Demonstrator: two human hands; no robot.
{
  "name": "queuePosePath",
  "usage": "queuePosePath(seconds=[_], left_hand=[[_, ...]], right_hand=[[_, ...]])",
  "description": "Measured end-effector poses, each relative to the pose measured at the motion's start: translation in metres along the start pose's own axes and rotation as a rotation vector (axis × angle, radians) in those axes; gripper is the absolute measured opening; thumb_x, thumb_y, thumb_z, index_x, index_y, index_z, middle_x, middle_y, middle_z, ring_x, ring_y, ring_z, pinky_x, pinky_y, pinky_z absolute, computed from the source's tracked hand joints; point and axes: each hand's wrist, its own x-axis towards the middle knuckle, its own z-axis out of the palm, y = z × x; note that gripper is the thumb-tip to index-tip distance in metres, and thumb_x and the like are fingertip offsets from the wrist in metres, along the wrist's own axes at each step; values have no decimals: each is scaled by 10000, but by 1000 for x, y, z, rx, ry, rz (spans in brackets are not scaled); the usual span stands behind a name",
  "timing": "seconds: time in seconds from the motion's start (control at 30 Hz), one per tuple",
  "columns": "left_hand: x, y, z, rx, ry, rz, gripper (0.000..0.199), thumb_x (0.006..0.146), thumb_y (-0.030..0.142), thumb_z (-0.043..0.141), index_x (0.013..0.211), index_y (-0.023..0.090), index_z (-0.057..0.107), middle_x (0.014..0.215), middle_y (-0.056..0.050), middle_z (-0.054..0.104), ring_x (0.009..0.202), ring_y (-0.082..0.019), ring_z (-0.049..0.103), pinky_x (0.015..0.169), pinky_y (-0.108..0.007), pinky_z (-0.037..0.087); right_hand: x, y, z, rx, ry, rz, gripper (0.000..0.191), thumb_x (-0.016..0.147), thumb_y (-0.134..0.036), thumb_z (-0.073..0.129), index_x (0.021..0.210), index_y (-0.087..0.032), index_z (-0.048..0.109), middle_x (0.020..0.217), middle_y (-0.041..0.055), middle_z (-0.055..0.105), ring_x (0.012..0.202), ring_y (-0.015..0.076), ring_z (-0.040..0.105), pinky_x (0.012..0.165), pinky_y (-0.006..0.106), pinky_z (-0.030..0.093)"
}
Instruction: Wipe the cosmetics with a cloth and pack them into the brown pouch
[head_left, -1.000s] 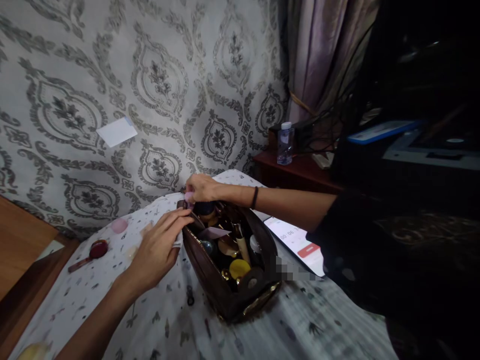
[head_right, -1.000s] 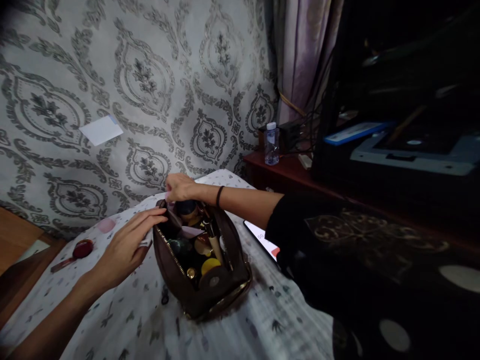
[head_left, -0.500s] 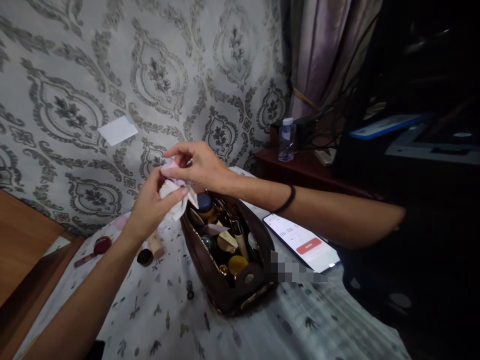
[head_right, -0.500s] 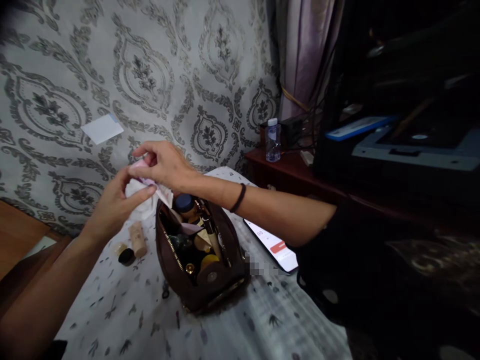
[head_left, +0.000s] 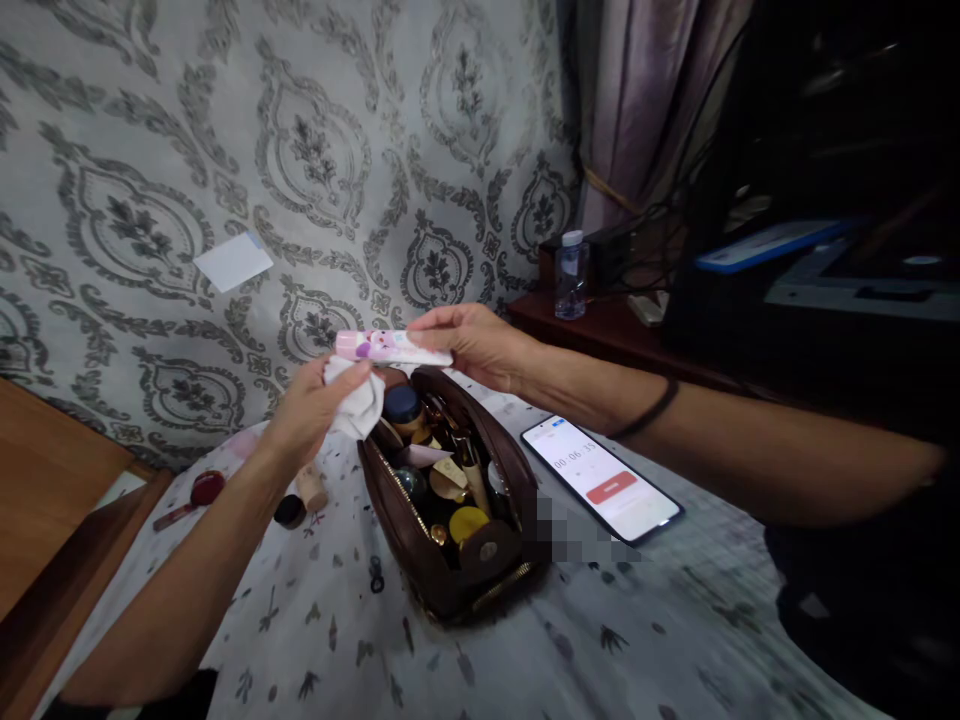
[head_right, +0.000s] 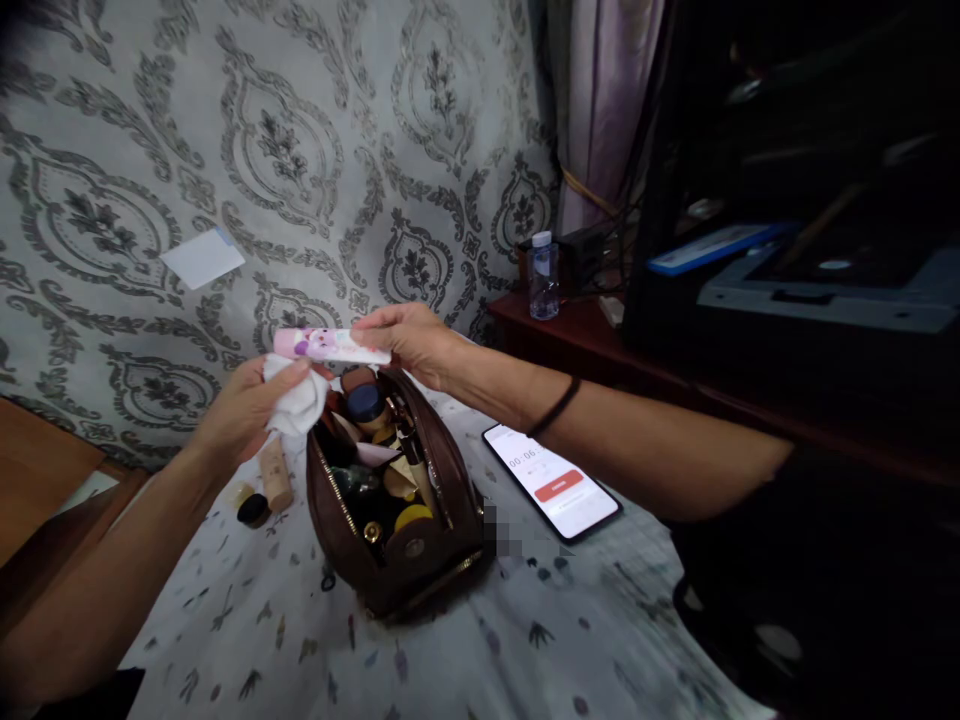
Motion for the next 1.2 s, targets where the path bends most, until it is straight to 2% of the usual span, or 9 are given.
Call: queuePosePath(seconds=[0.1,0.17,0.3,0.4,0.5,0.67,0.83,1.03,1.2], left_hand=[[-6,-8,-7,654,-130,221,379,916,518,542,938,185,720,961,-84,754,997,-280,668,887,-382,524],[-9,-9,-11,963,-227,299,427,996,461,392,979,196,726,1038,-93,751,1093,-294,645,968,-410,488],[-7,-4,-16,1165,-420,364,457,1036,397,306,1011,193,714,1089,-89,743,1091,-260,659,994,-376,470],[-2,0,-17,1233,-517,423,439,1040,373,311,1000,189,708,1088,-81,741,1099,-252,652,993,-363,463],[2,1,-18,1263,-569,432,433,1038,376,322,983,188,708,1056,-78,742,1071,-252,652,977,-364,467],[0,-3,-24,1041,-593,438,371,1026,359,376,1026,214,717,1095,-56,741,1114,-235,630,1061,-365,435],[-5,-13,-30,917,-507,390,347,1009,393,418,1002,221,720,1102,-43,746,1175,-252,598,1066,-361,442],[-8,-17,-29,893,-466,363,365,1006,412,406,952,224,714,1087,-50,742,1154,-265,597,1057,-372,435],[-11,-18,-29,854,-445,334,347,1005,387,398,879,204,664,984,-63,712,1068,-252,583,1010,-365,431]], right_hand=[[4,1,-9,-52,109,-137,169,687,-73,768,694,-162,624,615,-34,617,538,89,548,518,210,449],[8,4,-12,-175,140,-231,161,695,-88,750,699,-172,612,627,-37,614,553,96,541,521,216,424],[18,10,-7,-502,155,-371,91,704,-128,714,752,-167,648,659,-30,627,644,133,578,597,240,434],[27,8,2,-745,159,-427,91,708,-131,691,796,-146,708,660,-31,613,656,132,561,620,241,419],[33,1,14,-933,150,-414,167,710,-114,668,854,-134,750,701,-17,628,673,131,557,647,243,416],[39,-2,33,-1165,55,-273,218,734,-131,657,919,-152,770,844,49,720,795,176,627,685,247,438],[47,4,53,-1206,-5,-180,218,731,-149,661,923,-152,763,877,70,749,819,188,678,618,216,441],[54,0,69,-1207,-22,-132,253,733,-167,665,968,-141,755,962,103,758,934,240,711,656,219,489],[61,5,62,-1176,-52,2,149,784,-162,639,857,-121,762,774,67,748,717,170,717,571,186,487]])
